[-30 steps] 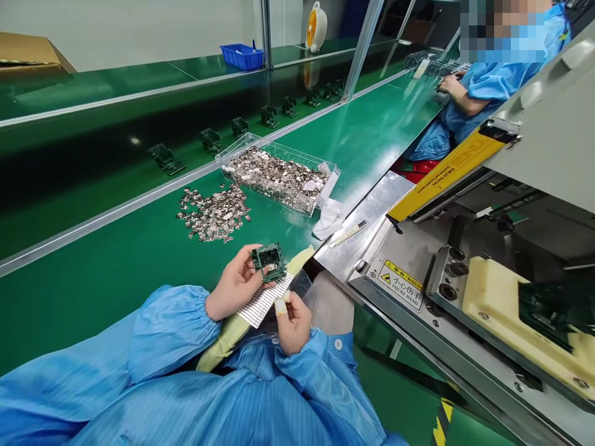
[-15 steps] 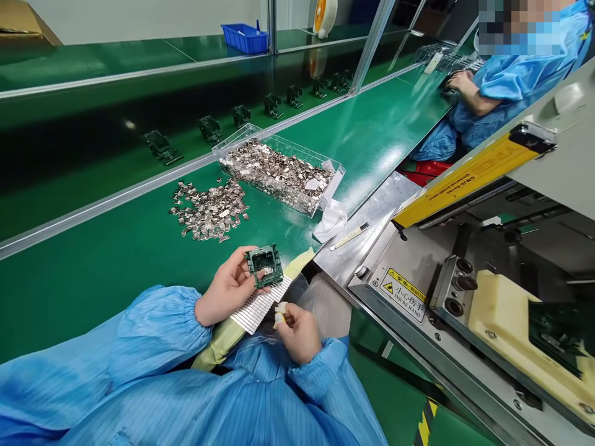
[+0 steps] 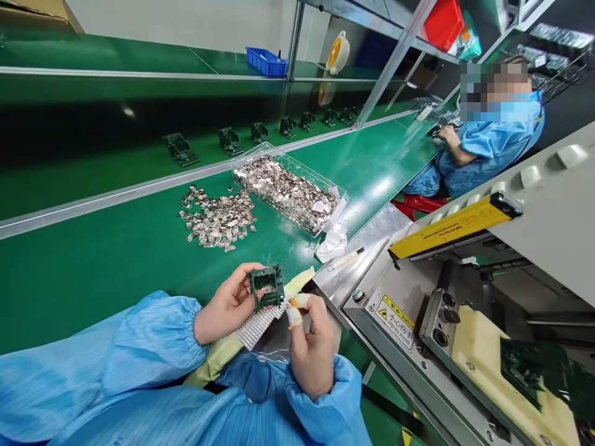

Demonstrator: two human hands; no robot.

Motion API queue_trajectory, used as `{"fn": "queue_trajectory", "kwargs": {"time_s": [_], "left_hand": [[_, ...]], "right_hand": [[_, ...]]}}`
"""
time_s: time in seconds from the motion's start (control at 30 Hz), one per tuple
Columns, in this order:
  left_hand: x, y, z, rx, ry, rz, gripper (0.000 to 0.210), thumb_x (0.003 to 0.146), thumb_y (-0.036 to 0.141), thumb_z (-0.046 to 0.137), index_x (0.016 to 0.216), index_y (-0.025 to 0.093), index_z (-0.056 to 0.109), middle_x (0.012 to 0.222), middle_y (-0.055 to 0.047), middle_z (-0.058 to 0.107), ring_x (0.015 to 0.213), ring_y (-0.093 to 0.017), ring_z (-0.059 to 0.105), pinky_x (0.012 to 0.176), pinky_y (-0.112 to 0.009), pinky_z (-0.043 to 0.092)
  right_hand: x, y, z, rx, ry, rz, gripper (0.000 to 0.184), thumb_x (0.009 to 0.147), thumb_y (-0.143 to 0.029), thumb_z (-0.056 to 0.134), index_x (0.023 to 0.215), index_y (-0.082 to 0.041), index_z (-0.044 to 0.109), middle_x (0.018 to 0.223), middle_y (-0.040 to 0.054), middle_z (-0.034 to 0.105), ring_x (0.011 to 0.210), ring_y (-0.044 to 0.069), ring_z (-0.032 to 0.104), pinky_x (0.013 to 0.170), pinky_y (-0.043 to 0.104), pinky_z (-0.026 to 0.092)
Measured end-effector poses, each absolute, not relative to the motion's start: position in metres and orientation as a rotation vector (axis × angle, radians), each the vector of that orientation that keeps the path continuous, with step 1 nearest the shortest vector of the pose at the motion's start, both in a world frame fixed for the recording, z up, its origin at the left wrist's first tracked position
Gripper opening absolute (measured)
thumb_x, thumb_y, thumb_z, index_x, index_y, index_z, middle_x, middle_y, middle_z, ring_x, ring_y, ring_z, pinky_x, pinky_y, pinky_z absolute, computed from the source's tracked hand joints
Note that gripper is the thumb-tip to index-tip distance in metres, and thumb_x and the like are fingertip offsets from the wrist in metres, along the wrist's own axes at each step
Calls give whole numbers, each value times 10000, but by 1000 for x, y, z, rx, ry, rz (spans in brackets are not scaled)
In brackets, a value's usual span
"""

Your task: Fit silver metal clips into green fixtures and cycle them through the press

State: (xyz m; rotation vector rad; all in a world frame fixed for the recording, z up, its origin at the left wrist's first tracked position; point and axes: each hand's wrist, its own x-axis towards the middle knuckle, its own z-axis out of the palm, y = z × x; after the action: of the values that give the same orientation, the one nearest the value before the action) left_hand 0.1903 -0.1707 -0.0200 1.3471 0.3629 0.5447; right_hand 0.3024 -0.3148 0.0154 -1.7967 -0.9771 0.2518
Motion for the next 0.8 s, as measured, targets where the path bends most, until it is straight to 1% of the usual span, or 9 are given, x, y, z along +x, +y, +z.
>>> {"fn": "queue_trajectory", "kwargs": {"time_s": [0.03, 0.1, 0.13, 0.2, 0.37, 0.5, 0.6, 0.7, 0.8], "left_hand": [[190, -170, -19, 1370, 364, 551, 386, 921, 309, 567, 1273, 189, 463, 861, -39, 615, 789, -154, 633, 742, -267, 539], [189, -170, -17, 1411, 367, 562, 403, 908, 307, 582, 1276, 187, 473, 837, -36, 613, 797, -166, 633, 736, -270, 536], [188, -170, -16, 1431, 366, 568, 408, 901, 304, 590, 1276, 187, 478, 824, -34, 611, 793, -169, 632, 728, -269, 534], [187, -170, -14, 1473, 363, 573, 401, 898, 290, 589, 1271, 188, 486, 810, -31, 610, 778, -169, 629, 703, -260, 527], [186, -171, -9, 1561, 326, 532, 338, 942, 251, 492, 1270, 184, 451, 870, -48, 625, 724, -141, 597, 617, -224, 476], [185, -172, -4, 1633, 331, 545, 323, 943, 223, 469, 1260, 176, 434, 808, -20, 604, 636, -114, 548, 532, -197, 407], [185, -172, -1, 1717, 360, 562, 318, 933, 195, 466, 1249, 179, 436, 798, -4, 591, 598, -101, 512, 530, -201, 390], [184, -172, -1, 1790, 369, 590, 315, 929, 178, 460, 1243, 188, 437, 803, 8, 582, 568, -90, 479, 543, -210, 389], [183, -172, -1, 1830, 355, 614, 322, 924, 163, 454, 1244, 192, 432, 864, -5, 597, 588, -91, 502, 559, -215, 400]], "right_hand": [[300, -309, 15, -1791, -1025, 191, 119, 900, -212, 532, 969, -227, 628, 1043, 75, 646, 975, 227, 605, 858, 380, 499], [296, -300, 15, -1784, -1103, 107, 158, 898, -175, 505, 999, -226, 614, 1286, 109, 561, 1205, 270, 514, 1017, 481, 411], [295, -296, 14, -1783, -1121, 85, 168, 895, -166, 499, 1005, -223, 611, 1381, 117, 497, 1288, 288, 453, 1065, 524, 360], [292, -291, 14, -1782, -1135, 75, 176, 890, -158, 494, 1012, -220, 604, 1480, 120, 405, 1367, 305, 375, 1102, 572, 303], [288, -285, 10, -1812, -1163, 7, 168, 875, -158, 520, 1016, -226, 582, 1473, 124, 413, 1376, 315, 364, 1096, 611, 304], [286, -281, 6, -1815, -1177, -107, 140, 894, -163, 510, 1006, -223, 568, 1450, 127, 440, 1369, 321, 375, 1077, 629, 328], [284, -278, 3, -1808, -1177, -181, 143, 909, -165, 495, 1021, -222, 564, 1431, 125, 465, 1347, 313, 406, 1062, 629, 353], [281, -277, 2, -1817, -1176, -200, 147, 917, -152, 492, 1029, -218, 560, 1397, 131, 492, 1353, 307, 396, 1066, 621, 353], [280, -276, 2, -1806, -1162, -174, 135, 912, -147, 493, 1009, -210, 562, 1342, 138, 527, 1355, 303, 387, 1079, 609, 336]]}}
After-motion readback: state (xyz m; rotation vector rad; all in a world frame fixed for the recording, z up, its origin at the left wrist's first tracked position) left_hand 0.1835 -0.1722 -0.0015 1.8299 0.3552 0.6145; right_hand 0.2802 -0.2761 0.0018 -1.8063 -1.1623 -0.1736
